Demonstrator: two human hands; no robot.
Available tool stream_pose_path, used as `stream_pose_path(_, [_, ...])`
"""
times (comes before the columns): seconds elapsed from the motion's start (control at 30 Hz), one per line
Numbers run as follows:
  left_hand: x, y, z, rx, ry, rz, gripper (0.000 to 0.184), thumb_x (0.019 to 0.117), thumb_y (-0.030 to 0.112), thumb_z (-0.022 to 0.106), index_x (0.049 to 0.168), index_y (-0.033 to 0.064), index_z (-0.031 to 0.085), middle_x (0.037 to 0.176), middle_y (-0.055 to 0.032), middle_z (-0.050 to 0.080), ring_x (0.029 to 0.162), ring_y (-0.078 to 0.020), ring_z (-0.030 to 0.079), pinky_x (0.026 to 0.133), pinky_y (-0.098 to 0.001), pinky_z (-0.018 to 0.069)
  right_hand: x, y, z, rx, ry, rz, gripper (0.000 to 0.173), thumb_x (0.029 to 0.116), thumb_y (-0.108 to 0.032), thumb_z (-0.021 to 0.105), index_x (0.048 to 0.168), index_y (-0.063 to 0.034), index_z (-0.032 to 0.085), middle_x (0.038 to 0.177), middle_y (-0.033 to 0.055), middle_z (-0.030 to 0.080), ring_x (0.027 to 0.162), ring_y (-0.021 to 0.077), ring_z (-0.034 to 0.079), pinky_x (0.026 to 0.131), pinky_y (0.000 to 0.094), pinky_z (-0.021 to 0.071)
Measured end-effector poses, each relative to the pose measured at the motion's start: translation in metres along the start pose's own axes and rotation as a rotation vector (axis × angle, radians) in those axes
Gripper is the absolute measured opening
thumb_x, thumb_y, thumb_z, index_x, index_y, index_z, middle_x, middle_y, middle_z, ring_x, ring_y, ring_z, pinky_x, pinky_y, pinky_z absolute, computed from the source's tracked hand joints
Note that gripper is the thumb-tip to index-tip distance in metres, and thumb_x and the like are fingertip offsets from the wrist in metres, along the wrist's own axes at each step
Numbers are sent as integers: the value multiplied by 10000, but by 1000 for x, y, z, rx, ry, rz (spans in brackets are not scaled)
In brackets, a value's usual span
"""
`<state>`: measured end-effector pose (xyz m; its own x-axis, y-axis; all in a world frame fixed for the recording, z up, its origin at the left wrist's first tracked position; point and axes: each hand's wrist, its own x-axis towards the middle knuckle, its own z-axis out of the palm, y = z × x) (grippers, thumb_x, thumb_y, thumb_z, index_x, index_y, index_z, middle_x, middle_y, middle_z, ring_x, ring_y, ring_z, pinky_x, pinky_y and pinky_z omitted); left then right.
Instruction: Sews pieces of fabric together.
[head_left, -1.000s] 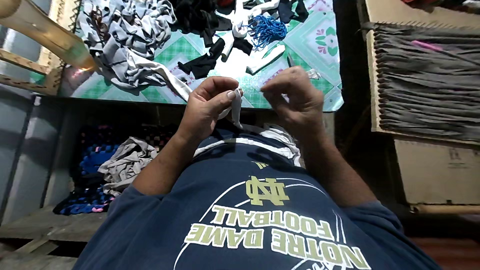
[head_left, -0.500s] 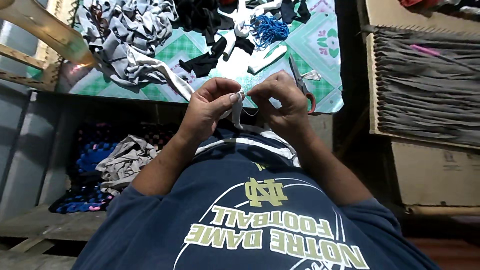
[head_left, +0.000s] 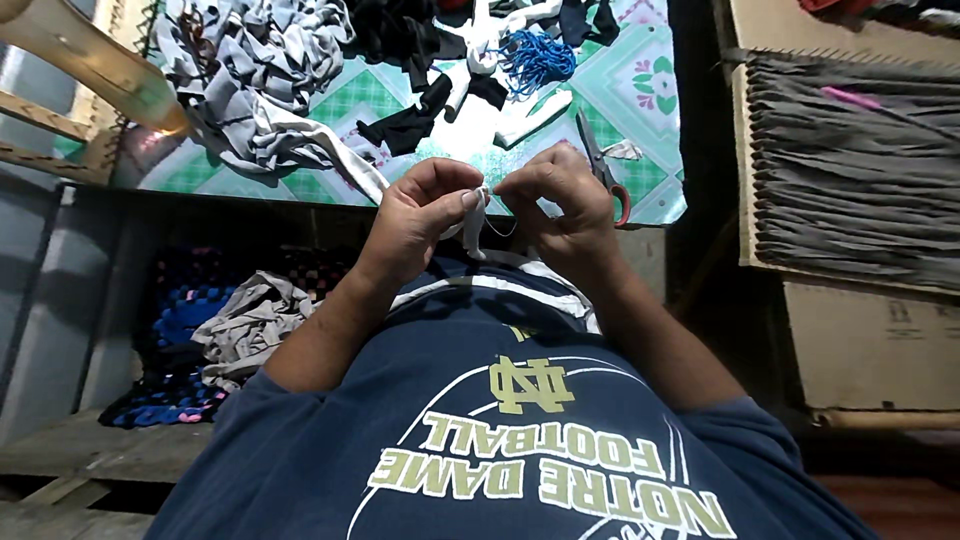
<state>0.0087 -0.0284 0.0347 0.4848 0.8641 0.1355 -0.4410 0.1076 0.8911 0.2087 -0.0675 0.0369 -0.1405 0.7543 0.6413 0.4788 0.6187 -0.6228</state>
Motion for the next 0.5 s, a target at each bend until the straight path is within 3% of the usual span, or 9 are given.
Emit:
stream_pose_path(0.13, [0,0,-1,-14,-29,12,197,935,-46,621,1047,115,645,946,12,713,838,-73,689,804,-257,590,0,0,1,8,1,-12,128,979,-71,642,1005,-5,748,916,104,637,903,134,589,848,272,485])
stream_pose_path(0.5, [-1,2,-2,-8,-64,-16,192,932,-49,631,1066,85,662,979,1,721,879,-86,698,818,-267,597,0,0,0,122,1,16,111,964,-39,650,1011,11,738,929,85,628,910,95,591,845,224,505])
